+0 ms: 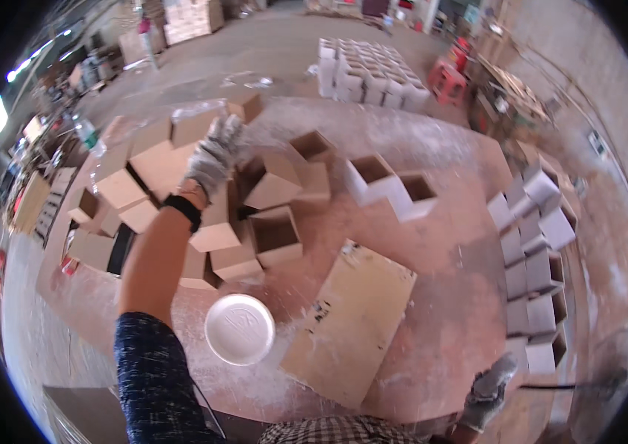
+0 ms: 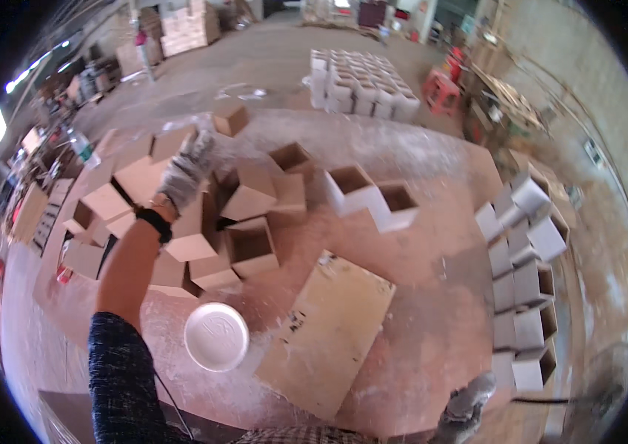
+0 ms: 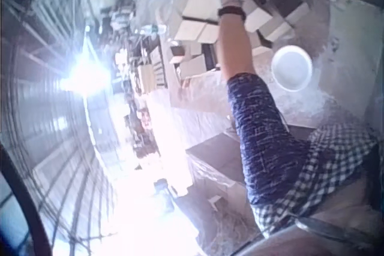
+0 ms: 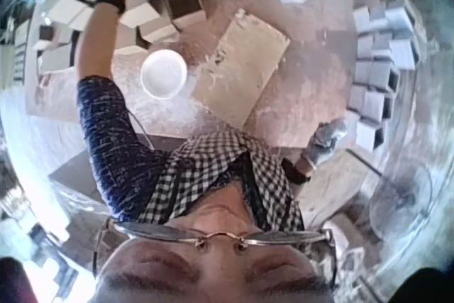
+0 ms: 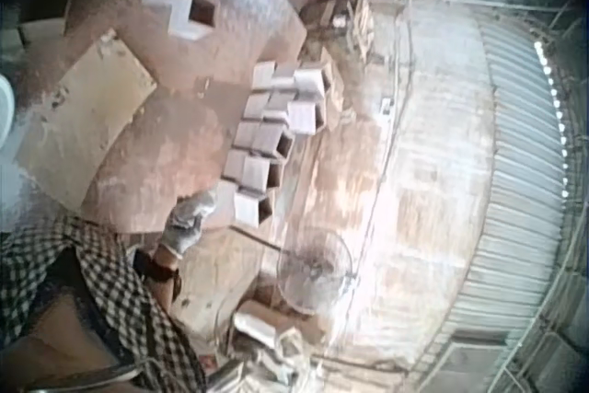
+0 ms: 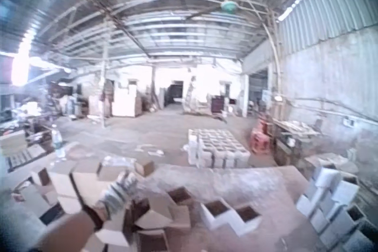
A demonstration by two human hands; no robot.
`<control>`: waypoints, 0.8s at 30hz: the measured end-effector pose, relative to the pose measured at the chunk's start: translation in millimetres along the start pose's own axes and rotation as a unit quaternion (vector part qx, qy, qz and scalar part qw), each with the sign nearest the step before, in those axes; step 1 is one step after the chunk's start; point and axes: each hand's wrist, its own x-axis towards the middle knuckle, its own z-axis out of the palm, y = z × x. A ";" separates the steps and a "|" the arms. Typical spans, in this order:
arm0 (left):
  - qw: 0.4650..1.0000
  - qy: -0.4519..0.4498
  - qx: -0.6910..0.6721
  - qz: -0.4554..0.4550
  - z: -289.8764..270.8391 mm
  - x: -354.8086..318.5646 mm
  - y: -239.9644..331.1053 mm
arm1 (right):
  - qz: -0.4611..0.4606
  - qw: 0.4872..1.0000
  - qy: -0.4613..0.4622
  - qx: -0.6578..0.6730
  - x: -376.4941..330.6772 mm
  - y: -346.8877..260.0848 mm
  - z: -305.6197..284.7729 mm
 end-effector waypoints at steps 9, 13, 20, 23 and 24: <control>0.994 -0.102 0.023 -0.032 43.0 10.0 -10.4 | 0.094 0.991 -0.002 0.098 -24.8 11.0 -0.9; 0.936 0.008 -0.319 -0.151 19.7 -18.4 -22.1 | 0.123 0.984 -0.124 0.028 -23.6 16.8 21.5; 0.509 0.079 -0.843 -0.155 -130.7 -126.2 67.3 | 0.234 0.914 -0.331 -0.004 0.8 -1.2 62.0; 0.279 -0.010 -0.951 -0.133 -172.2 -163.7 151.8 | 0.219 0.904 -0.361 -0.067 0.5 -5.7 76.2; 0.280 0.003 -0.958 -0.063 -179.5 -179.7 174.2 | 0.218 0.900 -0.360 -0.114 0.0 -5.1 82.2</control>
